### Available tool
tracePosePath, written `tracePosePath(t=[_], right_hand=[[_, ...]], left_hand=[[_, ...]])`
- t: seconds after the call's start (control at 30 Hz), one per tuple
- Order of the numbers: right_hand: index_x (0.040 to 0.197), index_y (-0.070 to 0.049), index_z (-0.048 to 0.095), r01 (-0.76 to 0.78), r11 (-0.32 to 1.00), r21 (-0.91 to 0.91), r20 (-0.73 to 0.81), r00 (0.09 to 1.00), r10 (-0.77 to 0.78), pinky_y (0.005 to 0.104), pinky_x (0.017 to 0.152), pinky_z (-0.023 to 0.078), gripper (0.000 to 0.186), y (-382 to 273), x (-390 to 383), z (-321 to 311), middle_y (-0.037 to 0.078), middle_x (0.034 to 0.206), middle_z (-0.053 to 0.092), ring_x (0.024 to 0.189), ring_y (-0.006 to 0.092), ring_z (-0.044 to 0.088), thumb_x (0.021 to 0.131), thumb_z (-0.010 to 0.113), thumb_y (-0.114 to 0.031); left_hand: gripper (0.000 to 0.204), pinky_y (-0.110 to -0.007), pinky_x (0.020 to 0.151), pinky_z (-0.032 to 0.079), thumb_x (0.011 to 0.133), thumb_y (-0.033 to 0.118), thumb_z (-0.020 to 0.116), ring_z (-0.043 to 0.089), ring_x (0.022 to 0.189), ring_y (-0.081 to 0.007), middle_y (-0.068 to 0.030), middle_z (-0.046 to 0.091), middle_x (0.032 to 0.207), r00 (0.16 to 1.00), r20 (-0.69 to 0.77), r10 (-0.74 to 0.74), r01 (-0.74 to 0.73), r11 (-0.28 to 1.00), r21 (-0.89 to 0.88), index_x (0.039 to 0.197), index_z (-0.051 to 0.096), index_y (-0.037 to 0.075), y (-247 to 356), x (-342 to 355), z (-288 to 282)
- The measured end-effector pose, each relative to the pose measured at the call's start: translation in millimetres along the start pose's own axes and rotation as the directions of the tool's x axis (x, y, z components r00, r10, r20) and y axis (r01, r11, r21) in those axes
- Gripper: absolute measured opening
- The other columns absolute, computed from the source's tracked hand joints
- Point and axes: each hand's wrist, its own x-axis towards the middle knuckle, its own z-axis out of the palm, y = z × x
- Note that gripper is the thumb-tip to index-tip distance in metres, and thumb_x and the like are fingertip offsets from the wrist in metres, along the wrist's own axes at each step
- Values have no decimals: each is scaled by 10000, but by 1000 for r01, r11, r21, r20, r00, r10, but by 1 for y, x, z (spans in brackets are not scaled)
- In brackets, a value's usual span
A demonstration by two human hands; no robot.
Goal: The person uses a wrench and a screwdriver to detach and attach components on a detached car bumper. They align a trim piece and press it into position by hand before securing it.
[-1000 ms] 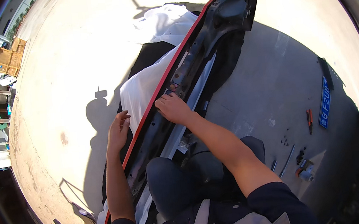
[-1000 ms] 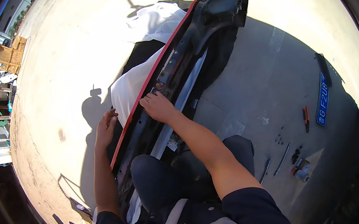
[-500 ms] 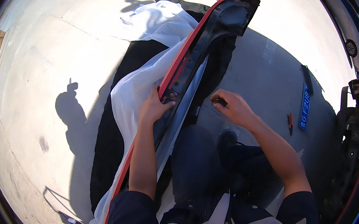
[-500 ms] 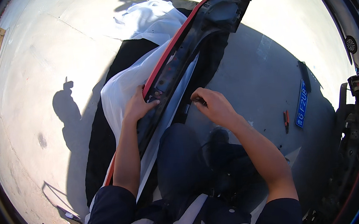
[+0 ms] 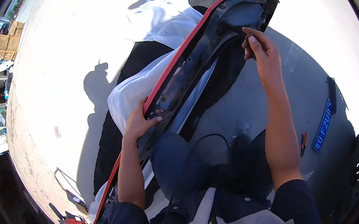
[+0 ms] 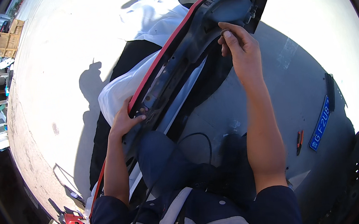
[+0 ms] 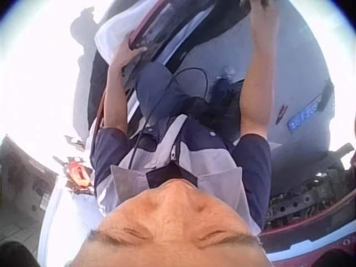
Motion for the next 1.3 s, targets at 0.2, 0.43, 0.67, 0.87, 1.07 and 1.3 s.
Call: tracePosePath(t=[0.2, 0.43, 0.67, 0.87, 1.07, 1.3], right_hand=[[1150, 6, 643, -67, 841, 537, -103, 984, 144, 276, 687, 551, 234, 50, 102, 23, 103, 913, 733, 718, 122, 645, 1037, 649, -199], [1156, 10, 680, -273, 691, 669, 163, 961, 222, 276, 677, 562, 240, 90, 123, 71, 100, 924, 738, 739, 135, 649, 1029, 664, -193], [1334, -20, 661, -241, 813, 530, 285, 954, 98, 243, 769, 563, 336, 126, 158, 72, 69, 1043, 721, 846, 108, 651, 1046, 638, -193], [1339, -42, 671, -208, 881, 424, 258, 961, 103, 236, 776, 558, 337, 125, 170, 63, 34, 1050, 709, 870, 102, 645, 1043, 643, -202], [1298, -44, 704, 4, 983, 181, 58, 998, -15, 233, 681, 482, 302, 131, 215, 21, 13, 991, 699, 775, 83, 581, 1020, 643, -146], [1175, 4, 729, 130, 960, -249, -40, 989, -144, 312, 834, 533, 251, 149, 213, -12, 105, 1015, 745, 875, 170, 678, 962, 690, -124]], left_hand=[[1064, -480, 1135, 448, 676, 376, 941, 600, 1273, -365, -206, 595, 1392, 988, -19, -155, 155, 988, -1, 1539, 384, 100, 87, 43, 9], [977, -470, 1073, 483, 670, 436, 931, 589, 1270, -388, -185, 594, 1371, 936, -277, -218, 288, 926, 245, 1444, 469, 61, 102, 46, 27], [941, -465, 989, 505, 584, 452, 963, 643, 1178, -337, -144, 635, 1241, 915, -379, -142, 258, 926, 277, 1337, 540, 78, 93, 42, 44], [927, -452, 988, 492, 567, 433, 972, 635, 1188, -324, -129, 636, 1233, 892, -426, -154, 272, 934, 232, 1316, 558, 79, 87, 37, 58], [812, -446, 962, 482, 599, 409, 957, 625, 1198, -312, -123, 650, 1193, 899, -430, -78, 203, 946, 252, 1243, 577, 93, 103, 49, 40], [889, -459, 997, 482, 591, 381, 967, 611, 1224, -316, -105, 647, 1257, 895, -383, -231, 322, 926, 195, 1342, 562, 132, 108, 48, 43]])
